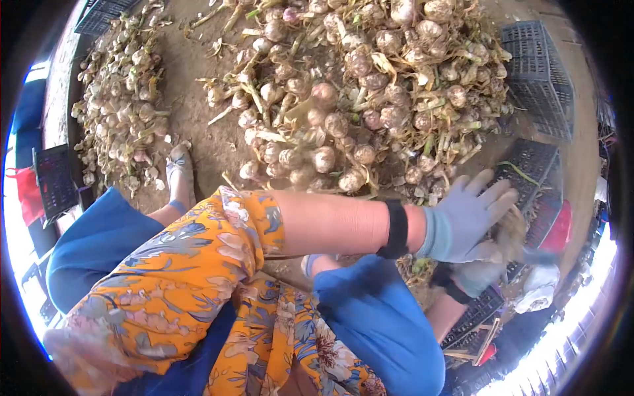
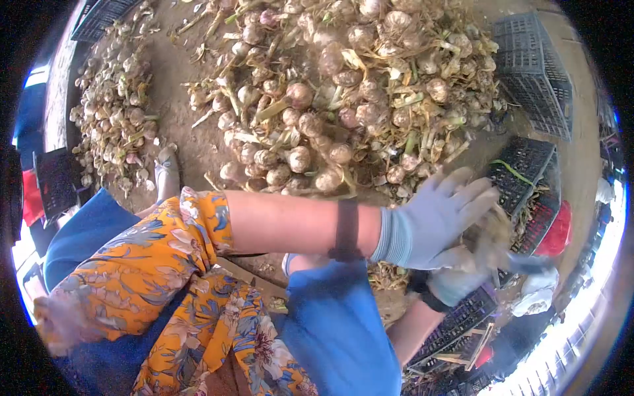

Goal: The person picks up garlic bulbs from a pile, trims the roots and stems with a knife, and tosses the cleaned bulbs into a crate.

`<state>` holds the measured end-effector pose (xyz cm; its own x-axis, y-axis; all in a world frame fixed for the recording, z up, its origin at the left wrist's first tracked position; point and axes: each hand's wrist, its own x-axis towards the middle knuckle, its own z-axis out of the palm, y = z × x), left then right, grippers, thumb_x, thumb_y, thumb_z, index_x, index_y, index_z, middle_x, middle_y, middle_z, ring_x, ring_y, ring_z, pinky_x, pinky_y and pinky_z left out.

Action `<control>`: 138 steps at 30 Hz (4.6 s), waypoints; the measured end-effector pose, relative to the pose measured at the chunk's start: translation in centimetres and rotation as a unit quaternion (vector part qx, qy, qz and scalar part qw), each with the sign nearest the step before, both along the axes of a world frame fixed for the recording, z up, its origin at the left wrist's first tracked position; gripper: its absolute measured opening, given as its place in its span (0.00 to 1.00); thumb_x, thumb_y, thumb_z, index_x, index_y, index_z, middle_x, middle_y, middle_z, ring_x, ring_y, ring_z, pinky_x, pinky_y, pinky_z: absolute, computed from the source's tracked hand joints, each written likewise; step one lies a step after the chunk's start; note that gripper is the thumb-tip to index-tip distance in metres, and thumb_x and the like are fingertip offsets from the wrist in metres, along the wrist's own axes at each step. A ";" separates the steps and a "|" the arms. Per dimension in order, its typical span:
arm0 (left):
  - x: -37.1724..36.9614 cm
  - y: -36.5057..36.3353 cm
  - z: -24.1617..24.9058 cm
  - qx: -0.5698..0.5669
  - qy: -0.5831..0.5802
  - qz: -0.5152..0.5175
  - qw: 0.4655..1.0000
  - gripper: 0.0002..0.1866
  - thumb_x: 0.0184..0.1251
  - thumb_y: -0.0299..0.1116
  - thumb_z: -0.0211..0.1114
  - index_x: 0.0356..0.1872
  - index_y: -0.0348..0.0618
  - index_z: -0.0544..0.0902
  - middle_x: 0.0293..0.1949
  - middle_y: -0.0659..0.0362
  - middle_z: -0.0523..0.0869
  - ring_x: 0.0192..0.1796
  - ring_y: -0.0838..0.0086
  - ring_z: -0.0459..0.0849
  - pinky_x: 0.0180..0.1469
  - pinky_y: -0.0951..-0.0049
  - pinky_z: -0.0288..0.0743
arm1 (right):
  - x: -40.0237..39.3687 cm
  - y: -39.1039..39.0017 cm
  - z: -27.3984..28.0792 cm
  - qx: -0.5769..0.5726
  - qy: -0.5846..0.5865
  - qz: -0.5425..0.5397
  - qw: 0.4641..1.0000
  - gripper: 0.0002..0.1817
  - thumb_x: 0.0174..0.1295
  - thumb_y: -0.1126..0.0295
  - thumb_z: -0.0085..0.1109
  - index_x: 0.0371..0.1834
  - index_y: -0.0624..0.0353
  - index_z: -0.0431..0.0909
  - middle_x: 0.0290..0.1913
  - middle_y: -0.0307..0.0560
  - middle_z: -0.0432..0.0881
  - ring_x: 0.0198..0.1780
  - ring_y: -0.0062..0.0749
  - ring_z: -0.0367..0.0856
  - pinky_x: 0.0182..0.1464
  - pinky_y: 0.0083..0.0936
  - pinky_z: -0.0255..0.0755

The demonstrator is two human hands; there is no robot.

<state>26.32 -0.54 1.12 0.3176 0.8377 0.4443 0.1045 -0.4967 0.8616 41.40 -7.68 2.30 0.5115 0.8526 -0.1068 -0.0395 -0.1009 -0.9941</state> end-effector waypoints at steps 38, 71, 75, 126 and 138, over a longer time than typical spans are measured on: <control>-27.6 16.4 -12.5 -0.149 0.615 0.003 0.774 0.21 0.56 0.29 0.66 0.53 0.41 0.79 0.47 0.48 0.82 0.51 0.53 0.81 0.58 0.61 0.76 | -10.9 2.7 -5.7 -0.114 0.096 0.142 0.979 0.23 0.61 0.80 0.60 0.61 0.65 0.74 0.51 0.48 0.82 0.36 0.21 0.80 0.36 0.17 0.74; -20.6 15.2 -12.2 -0.178 0.256 0.216 0.925 0.15 0.61 0.31 0.64 0.49 0.40 0.78 0.49 0.48 0.80 0.48 0.53 0.82 0.53 0.60 0.77 | -6.9 4.8 -2.8 -0.050 -0.040 0.119 0.991 0.28 0.63 0.61 0.63 0.61 0.68 0.71 0.54 0.57 0.80 0.50 0.37 0.83 0.47 0.31 0.82; -20.7 10.7 -13.7 -0.062 0.119 0.334 0.933 0.16 0.59 0.32 0.65 0.49 0.41 0.80 0.51 0.49 0.81 0.50 0.55 0.81 0.54 0.63 0.76 | -11.0 5.2 -5.0 -0.076 0.058 0.177 0.980 0.25 0.61 0.73 0.63 0.61 0.69 0.72 0.55 0.56 0.80 0.53 0.38 0.81 0.53 0.29 0.79; -18.1 2.0 -4.9 -0.441 -0.131 -0.144 0.876 0.29 0.79 0.51 0.46 0.65 0.35 0.70 0.56 0.54 0.79 0.56 0.70 0.79 0.62 0.69 0.71 | -17.2 4.6 -8.1 -0.114 -0.020 0.289 0.950 0.27 0.60 0.67 0.66 0.62 0.61 0.71 0.51 0.45 0.80 0.42 0.19 0.78 0.38 0.17 0.72; -30.5 25.3 -15.5 0.004 0.649 0.212 0.731 0.26 0.62 0.32 0.62 0.64 0.61 0.75 0.66 0.54 0.71 0.67 0.54 0.70 0.62 0.55 0.72 | 19.6 0.7 3.8 -0.117 -0.699 -0.084 0.701 0.24 0.70 0.62 0.54 0.64 0.65 0.72 0.52 0.50 0.78 0.44 0.34 0.75 0.52 0.35 0.69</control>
